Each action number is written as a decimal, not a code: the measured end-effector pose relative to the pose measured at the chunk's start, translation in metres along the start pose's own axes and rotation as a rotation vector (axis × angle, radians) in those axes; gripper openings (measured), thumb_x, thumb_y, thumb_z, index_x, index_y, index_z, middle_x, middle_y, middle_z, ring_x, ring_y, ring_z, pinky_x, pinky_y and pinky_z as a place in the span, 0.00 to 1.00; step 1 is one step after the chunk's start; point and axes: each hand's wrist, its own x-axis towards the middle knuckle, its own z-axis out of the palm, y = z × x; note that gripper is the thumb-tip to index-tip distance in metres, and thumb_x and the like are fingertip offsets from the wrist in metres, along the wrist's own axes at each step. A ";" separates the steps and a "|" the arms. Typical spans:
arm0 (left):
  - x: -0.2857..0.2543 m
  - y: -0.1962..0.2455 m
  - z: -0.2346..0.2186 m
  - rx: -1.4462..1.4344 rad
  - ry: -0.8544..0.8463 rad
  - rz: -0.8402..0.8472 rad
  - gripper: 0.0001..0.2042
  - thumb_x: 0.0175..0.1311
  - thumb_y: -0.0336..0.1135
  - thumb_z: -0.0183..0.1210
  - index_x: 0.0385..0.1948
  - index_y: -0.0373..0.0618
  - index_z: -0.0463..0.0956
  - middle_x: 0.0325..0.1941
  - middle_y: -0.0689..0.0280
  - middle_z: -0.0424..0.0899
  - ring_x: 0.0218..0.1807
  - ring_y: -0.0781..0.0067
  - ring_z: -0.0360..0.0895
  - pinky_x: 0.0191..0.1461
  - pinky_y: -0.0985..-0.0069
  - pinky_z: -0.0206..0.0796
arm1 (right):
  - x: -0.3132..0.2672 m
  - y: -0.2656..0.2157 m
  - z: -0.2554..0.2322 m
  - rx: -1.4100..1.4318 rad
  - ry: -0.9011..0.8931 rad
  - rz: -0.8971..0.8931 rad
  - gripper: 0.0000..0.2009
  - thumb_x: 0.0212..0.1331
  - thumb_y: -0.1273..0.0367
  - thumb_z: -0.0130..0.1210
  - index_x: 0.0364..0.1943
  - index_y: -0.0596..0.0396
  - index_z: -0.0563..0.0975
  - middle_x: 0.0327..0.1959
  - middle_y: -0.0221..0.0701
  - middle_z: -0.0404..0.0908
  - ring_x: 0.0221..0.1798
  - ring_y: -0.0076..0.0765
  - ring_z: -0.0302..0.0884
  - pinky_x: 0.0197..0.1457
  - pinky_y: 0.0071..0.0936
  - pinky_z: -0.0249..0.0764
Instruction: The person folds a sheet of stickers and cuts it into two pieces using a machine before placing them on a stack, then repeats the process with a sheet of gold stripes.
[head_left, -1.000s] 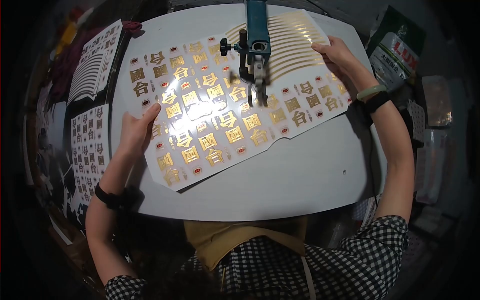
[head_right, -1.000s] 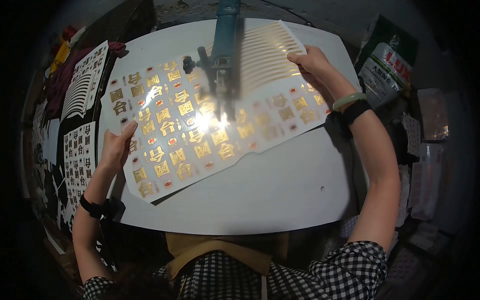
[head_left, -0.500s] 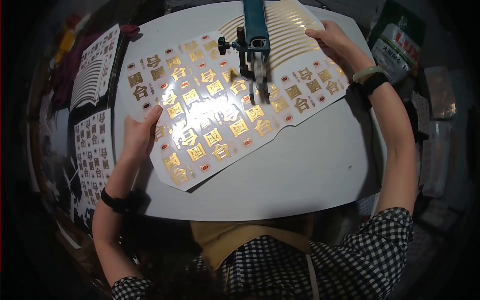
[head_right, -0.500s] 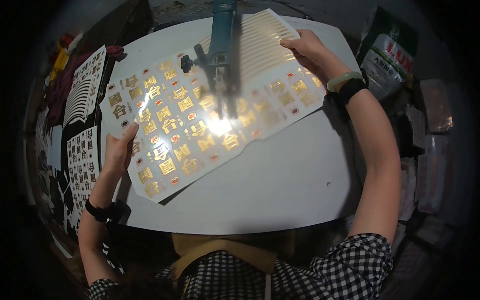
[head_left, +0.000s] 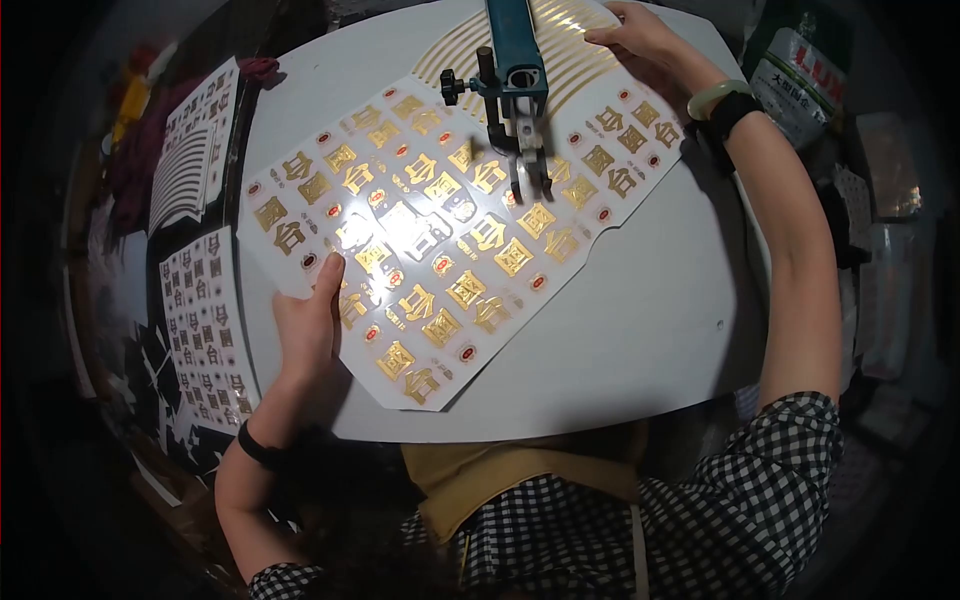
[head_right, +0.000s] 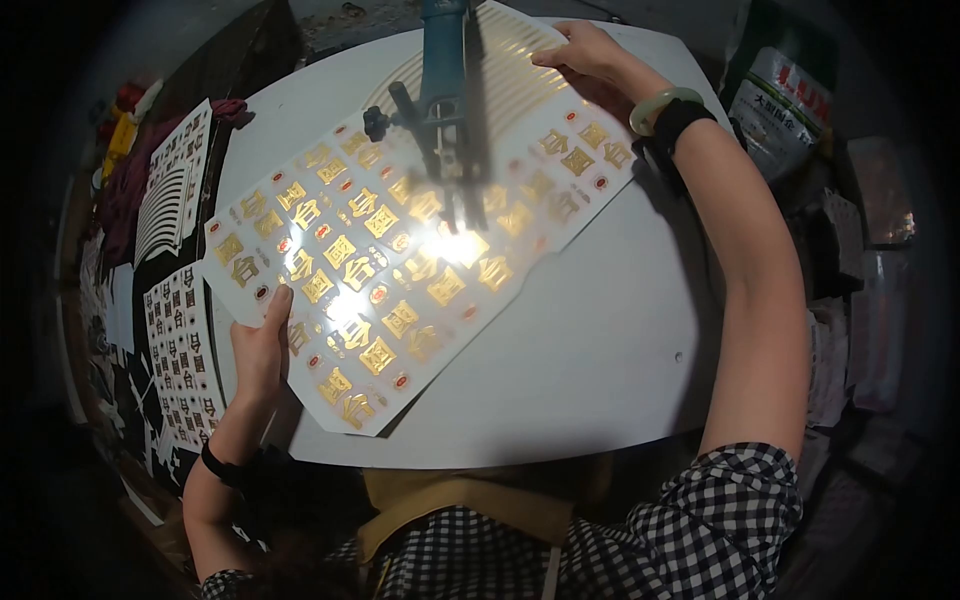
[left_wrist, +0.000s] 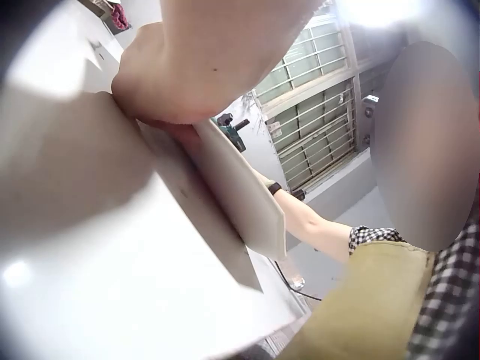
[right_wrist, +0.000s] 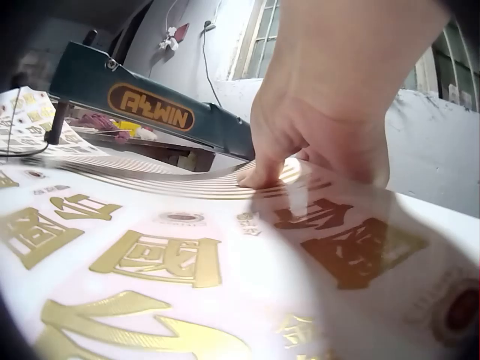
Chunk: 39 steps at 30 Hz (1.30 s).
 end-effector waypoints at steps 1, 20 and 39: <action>-0.004 -0.001 0.001 -0.004 0.019 0.009 0.17 0.67 0.28 0.56 0.52 0.25 0.68 0.49 0.54 0.78 0.45 0.71 0.78 0.47 0.76 0.73 | 0.006 0.002 0.000 -0.058 0.000 -0.050 0.18 0.55 0.68 0.65 0.47 0.65 0.77 0.38 0.39 0.84 0.38 0.31 0.83 0.42 0.29 0.78; -0.068 -0.005 0.026 0.029 0.068 -0.054 0.18 0.70 0.31 0.52 0.57 0.28 0.64 0.53 0.56 0.75 0.51 0.73 0.74 0.54 0.75 0.68 | -0.014 -0.087 0.030 0.218 -0.074 0.061 0.12 0.52 0.79 0.57 0.42 0.68 0.78 0.36 0.36 0.82 0.39 0.30 0.77 0.41 0.28 0.71; -0.068 -0.006 0.030 -0.022 0.066 -0.072 0.17 0.71 0.30 0.51 0.57 0.29 0.65 0.54 0.57 0.75 0.52 0.73 0.73 0.55 0.75 0.67 | -0.011 -0.099 0.035 0.290 -0.107 0.091 0.12 0.54 0.81 0.54 0.44 0.66 0.78 0.37 0.36 0.81 0.40 0.29 0.78 0.43 0.23 0.73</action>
